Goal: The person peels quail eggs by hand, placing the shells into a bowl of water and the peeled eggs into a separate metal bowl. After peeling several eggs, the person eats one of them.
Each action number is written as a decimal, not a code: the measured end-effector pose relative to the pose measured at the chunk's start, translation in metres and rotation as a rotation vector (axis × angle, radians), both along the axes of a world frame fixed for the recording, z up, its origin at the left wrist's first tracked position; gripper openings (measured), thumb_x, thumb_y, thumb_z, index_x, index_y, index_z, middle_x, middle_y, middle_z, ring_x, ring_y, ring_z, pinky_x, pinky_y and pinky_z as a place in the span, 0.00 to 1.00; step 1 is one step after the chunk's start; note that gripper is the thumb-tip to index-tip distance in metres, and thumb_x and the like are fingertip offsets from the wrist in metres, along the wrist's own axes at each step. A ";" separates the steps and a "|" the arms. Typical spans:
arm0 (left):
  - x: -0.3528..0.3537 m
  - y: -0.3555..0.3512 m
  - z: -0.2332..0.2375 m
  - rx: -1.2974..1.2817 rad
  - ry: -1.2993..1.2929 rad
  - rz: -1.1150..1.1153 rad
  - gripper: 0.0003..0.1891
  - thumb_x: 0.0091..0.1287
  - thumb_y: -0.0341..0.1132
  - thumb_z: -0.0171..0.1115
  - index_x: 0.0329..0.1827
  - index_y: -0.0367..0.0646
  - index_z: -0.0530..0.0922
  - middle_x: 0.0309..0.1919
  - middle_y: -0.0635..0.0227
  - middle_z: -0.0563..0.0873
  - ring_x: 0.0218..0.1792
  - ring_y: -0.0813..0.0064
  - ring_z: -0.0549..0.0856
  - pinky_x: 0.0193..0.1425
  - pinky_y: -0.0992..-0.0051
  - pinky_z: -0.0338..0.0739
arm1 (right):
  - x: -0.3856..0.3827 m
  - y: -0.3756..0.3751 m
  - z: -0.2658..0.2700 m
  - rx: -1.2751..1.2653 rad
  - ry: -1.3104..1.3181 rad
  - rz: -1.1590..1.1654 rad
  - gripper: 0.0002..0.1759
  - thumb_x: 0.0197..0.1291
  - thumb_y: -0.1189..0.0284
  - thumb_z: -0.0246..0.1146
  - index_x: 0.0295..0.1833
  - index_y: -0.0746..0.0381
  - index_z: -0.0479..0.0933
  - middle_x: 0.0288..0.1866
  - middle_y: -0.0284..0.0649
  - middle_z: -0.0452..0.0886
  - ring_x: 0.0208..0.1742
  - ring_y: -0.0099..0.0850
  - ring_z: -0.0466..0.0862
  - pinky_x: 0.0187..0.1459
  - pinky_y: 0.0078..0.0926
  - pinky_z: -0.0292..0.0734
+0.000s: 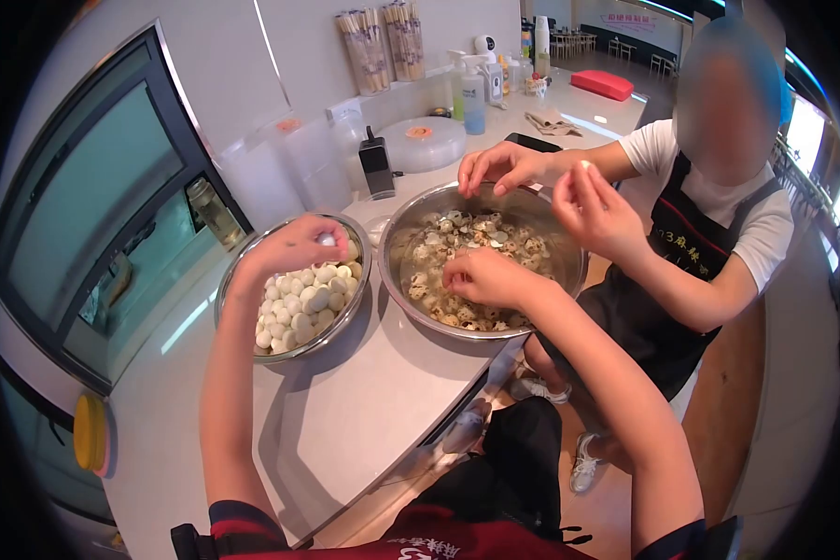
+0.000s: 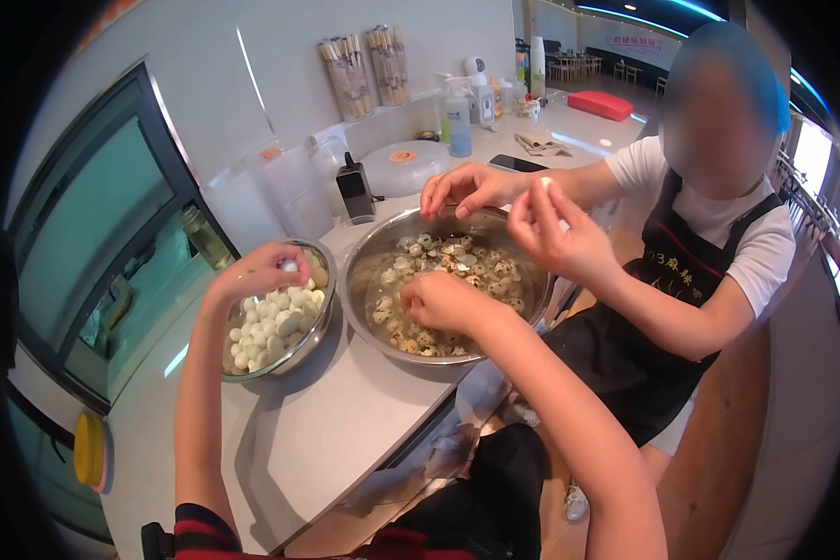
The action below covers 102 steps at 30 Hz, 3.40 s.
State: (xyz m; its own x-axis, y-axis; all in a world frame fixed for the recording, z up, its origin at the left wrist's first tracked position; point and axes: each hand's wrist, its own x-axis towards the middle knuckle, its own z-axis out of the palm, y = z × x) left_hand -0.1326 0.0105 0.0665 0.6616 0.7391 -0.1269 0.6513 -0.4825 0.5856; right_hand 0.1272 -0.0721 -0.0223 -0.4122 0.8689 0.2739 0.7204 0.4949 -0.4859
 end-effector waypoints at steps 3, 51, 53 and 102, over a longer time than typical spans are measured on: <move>-0.036 -0.003 -0.012 -0.041 0.156 0.165 0.06 0.53 0.33 0.57 0.28 0.41 0.75 0.19 0.74 0.74 0.24 0.82 0.74 0.29 0.81 0.68 | 0.001 0.005 -0.006 -0.198 -0.074 0.086 0.10 0.44 0.72 0.58 0.35 0.64 0.76 0.27 0.43 0.76 0.32 0.38 0.77 0.36 0.30 0.71; 0.124 -0.023 -0.083 -0.483 -0.885 0.030 0.13 0.63 0.47 0.47 0.30 0.48 0.69 0.15 0.77 0.69 0.11 0.82 0.66 0.13 0.84 0.59 | 0.004 0.004 0.009 0.360 0.168 -0.270 0.21 0.60 0.63 0.42 0.28 0.65 0.75 0.26 0.53 0.75 0.30 0.52 0.75 0.35 0.43 0.67; 0.124 -0.029 -0.080 -0.482 -0.900 0.038 0.12 0.63 0.46 0.47 0.31 0.48 0.69 0.16 0.77 0.69 0.12 0.83 0.67 0.13 0.84 0.60 | 0.003 0.007 0.008 0.391 0.133 -0.233 0.19 0.60 0.64 0.42 0.29 0.64 0.74 0.27 0.54 0.75 0.29 0.51 0.75 0.34 0.44 0.67; 0.114 -0.036 -0.067 -0.635 -0.857 0.005 0.18 0.63 0.53 0.44 0.29 0.48 0.70 0.15 0.78 0.70 0.13 0.85 0.65 0.13 0.86 0.54 | -0.008 0.003 0.009 0.536 -0.005 -0.322 0.18 0.54 0.59 0.53 0.34 0.66 0.67 0.19 0.52 0.75 0.22 0.49 0.76 0.25 0.42 0.70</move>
